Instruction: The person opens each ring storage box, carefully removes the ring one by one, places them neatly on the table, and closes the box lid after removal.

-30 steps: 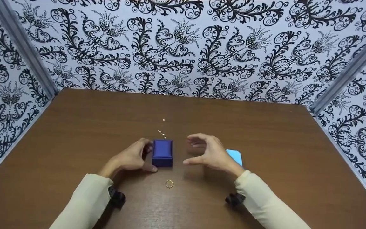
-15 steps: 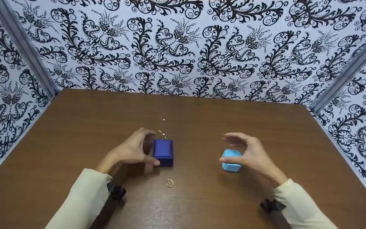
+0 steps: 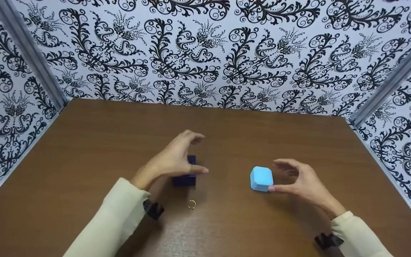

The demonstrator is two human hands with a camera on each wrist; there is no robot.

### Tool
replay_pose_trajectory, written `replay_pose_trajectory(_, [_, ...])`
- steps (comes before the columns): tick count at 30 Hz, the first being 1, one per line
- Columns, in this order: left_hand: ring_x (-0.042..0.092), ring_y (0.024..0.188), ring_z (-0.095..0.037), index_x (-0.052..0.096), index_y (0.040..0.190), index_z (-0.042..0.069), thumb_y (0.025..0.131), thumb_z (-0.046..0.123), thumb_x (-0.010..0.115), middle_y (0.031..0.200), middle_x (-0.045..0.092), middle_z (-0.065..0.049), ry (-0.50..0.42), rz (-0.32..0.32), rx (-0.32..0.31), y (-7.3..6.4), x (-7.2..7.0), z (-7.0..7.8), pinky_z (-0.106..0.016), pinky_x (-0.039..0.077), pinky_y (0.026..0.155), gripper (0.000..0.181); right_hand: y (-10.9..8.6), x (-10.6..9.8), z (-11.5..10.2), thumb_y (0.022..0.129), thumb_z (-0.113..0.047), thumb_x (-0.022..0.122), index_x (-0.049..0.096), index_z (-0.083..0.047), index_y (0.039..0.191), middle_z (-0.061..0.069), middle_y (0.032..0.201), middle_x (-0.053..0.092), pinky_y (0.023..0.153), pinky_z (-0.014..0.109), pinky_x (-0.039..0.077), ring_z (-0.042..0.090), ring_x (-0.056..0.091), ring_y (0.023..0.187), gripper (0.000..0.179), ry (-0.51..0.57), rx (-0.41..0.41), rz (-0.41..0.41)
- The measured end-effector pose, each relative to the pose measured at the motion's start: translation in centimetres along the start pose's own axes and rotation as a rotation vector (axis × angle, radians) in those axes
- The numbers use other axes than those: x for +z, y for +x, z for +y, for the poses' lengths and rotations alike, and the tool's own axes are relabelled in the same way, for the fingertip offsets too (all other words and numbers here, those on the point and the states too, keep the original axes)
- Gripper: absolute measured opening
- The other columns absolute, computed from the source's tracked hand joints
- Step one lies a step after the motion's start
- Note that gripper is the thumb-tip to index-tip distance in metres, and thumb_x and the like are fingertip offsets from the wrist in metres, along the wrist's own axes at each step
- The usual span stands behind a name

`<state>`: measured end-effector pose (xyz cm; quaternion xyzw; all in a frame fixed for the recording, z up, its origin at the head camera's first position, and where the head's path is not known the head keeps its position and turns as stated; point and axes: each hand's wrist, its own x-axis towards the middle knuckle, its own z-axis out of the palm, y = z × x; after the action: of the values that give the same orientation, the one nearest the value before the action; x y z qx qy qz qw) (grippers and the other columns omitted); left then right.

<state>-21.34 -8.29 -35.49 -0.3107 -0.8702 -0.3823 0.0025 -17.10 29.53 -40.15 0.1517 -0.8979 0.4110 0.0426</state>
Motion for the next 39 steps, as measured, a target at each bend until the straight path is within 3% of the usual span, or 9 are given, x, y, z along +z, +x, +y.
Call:
replay_pose_trajectory(5, [0.054, 0.118, -0.033, 0.053, 0.135, -0.005, 0.074, 0.027, 0.091, 0.124, 0.057, -0.017, 0.011, -0.015, 0.067, 1.2, 2.2, 1.1, -0.045, 0.042, 0.106, 0.079, -0.1, 0.1, 1.3, 0.069, -0.023, 0.096, 0.065, 0.000, 0.127, 0.009, 0.113, 0.071, 0.087, 0.034, 0.054, 0.027, 0.066, 0.100, 0.070, -0.008, 0.042, -0.052])
replay_pose_trajectory(10, [0.054, 0.118, -0.030, 0.053, 0.136, -0.003, 0.075, 0.029, 0.090, 0.125, 0.057, -0.017, 0.024, -0.075, 0.071, 2.3, 4.7, 2.0, -0.042, 0.042, 0.106, 0.078, 0.1, 0.3, 1.9, 0.070, -0.027, 0.095, 0.065, 0.000, 0.126, 0.008, 0.113, 0.070, 0.088, 0.034, 0.054, 0.024, 0.063, 0.101, 0.069, -0.034, 0.099, -0.108])
replay_pose_trajectory(14, [0.054, 0.120, -0.026, 0.052, 0.139, 0.000, 0.078, 0.032, 0.089, 0.128, 0.057, -0.012, 0.052, -0.126, 0.034, 3.0, 6.4, 2.9, -0.038, 0.043, 0.106, 0.079, 0.4, 0.4, 2.2, 0.070, -0.030, 0.095, 0.065, 0.001, 0.124, 0.007, 0.112, 0.068, 0.088, 0.034, 0.053, 0.023, 0.063, 0.101, 0.069, -0.056, 0.116, -0.141])
replay_pose_trajectory(18, [0.054, 0.123, -0.022, 0.053, 0.140, 0.003, 0.080, 0.034, 0.088, 0.130, 0.057, -0.008, 0.059, -0.160, -0.020, 3.7, 7.8, 3.8, -0.034, 0.043, 0.106, 0.076, 0.7, 0.5, 2.5, 0.070, -0.031, 0.095, 0.067, 0.001, 0.122, 0.005, 0.109, 0.067, 0.086, 0.034, 0.053, 0.022, 0.062, 0.098, 0.067, -0.081, 0.085, -0.158])
replay_pose_trajectory(24, [0.055, 0.119, -0.019, 0.057, 0.137, 0.005, 0.082, 0.035, 0.086, 0.127, 0.059, -0.005, 0.049, -0.157, -0.070, 4.7, 10.3, 4.1, -0.032, 0.046, 0.102, 0.069, 1.1, 1.0, 2.8, 0.069, -0.032, 0.096, 0.071, -0.001, 0.116, 0.003, 0.099, 0.062, 0.080, 0.031, 0.052, 0.021, 0.059, 0.091, 0.062, -0.092, 0.029, -0.185])
replay_pose_trajectory(29, [0.056, 0.117, -0.019, 0.056, 0.139, 0.004, 0.082, 0.035, 0.086, 0.126, 0.059, -0.006, 0.031, -0.154, -0.073, 5.2, 12.1, 4.0, -0.032, 0.047, 0.100, 0.071, 1.2, 1.3, 3.0, 0.070, -0.033, 0.095, 0.073, -0.004, 0.113, 0.002, 0.097, 0.060, 0.078, 0.029, 0.050, 0.021, 0.057, 0.089, 0.056, -0.096, 0.006, -0.201])
replay_pose_trajectory(39, [0.057, 0.115, -0.019, 0.061, 0.134, 0.003, 0.081, 0.031, 0.088, 0.124, 0.063, -0.006, 0.035, -0.141, -0.072, 6.4, 14.4, 3.9, -0.030, 0.047, 0.099, 0.065, 1.5, 1.4, 3.2, 0.073, -0.033, 0.093, 0.073, -0.007, 0.111, 0.000, 0.098, 0.058, 0.080, 0.029, 0.051, 0.020, 0.058, 0.090, 0.050, -0.104, -0.022, -0.220])
